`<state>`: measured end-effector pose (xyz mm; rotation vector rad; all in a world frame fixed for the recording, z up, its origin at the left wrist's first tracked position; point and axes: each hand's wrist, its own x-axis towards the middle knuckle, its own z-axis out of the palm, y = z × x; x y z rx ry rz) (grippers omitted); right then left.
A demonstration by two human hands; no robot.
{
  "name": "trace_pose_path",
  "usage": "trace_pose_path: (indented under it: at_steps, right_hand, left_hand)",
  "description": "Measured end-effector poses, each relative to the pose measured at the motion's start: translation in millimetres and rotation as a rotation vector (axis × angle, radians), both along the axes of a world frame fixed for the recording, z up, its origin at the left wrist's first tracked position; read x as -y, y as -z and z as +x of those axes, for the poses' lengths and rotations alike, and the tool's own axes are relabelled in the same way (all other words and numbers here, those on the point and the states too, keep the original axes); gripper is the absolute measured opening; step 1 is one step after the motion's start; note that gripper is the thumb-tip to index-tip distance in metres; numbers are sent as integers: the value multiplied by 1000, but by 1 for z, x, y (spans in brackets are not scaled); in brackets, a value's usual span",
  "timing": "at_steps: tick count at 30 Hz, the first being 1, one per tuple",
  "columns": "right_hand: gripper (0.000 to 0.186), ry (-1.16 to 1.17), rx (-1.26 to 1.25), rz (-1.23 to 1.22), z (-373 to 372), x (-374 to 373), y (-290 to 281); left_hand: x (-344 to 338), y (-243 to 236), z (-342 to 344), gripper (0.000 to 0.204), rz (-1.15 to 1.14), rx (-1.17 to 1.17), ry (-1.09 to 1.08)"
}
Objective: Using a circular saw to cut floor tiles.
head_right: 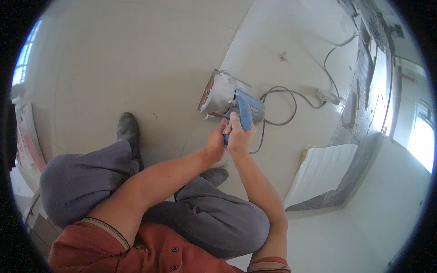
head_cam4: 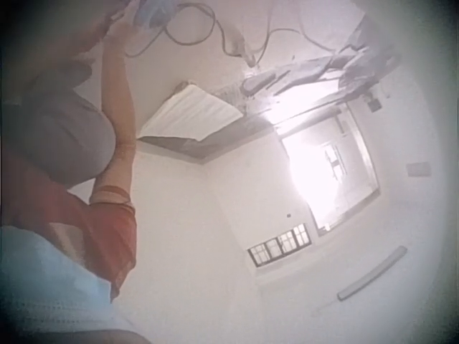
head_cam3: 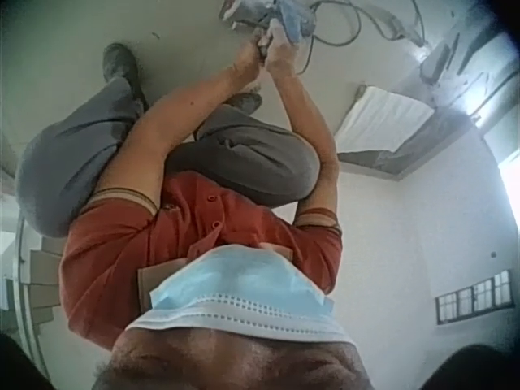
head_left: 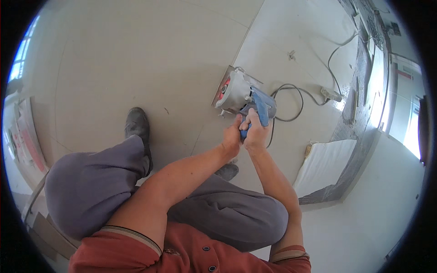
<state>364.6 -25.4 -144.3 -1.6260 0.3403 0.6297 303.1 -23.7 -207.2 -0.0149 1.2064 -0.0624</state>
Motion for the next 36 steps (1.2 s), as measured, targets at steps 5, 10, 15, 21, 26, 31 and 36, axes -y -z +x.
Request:
trace_pose_path:
  at_steps: [5, 10, 15, 21, 26, 31, 36]
  right_hand:
    - [21, 25, -10, 13, -1, -1, -1]
    - [16, 21, -34, 4, 0, 3, 1]
    - [13, -7, -31, 1, -1, 2, -1]
    - [12, -5, -23, 7, 0, 5, 1]
    - [13, 7, -56, -7, 0, 5, 3]
    - [18, 1, -25, -2, 2, 6, 3]
    - [22, 23, -21, -9, 0, 1, -1]
  left_hand:
    - [-6, -3, -5, 39, -7, 4, 75]
    - [-8, -15, -1, 39, -44, 17, 11]
    - [-4, -6, -4, 40, -17, 1, 32]
    - [2, 1, -2, 39, -13, 19, 14]
    - [-1, 1, -3, 41, -12, 17, 39]
    - [-7, -12, 2, 43, -4, 2, 22]
    - [-11, -14, 0, 42, 15, -40, 101]
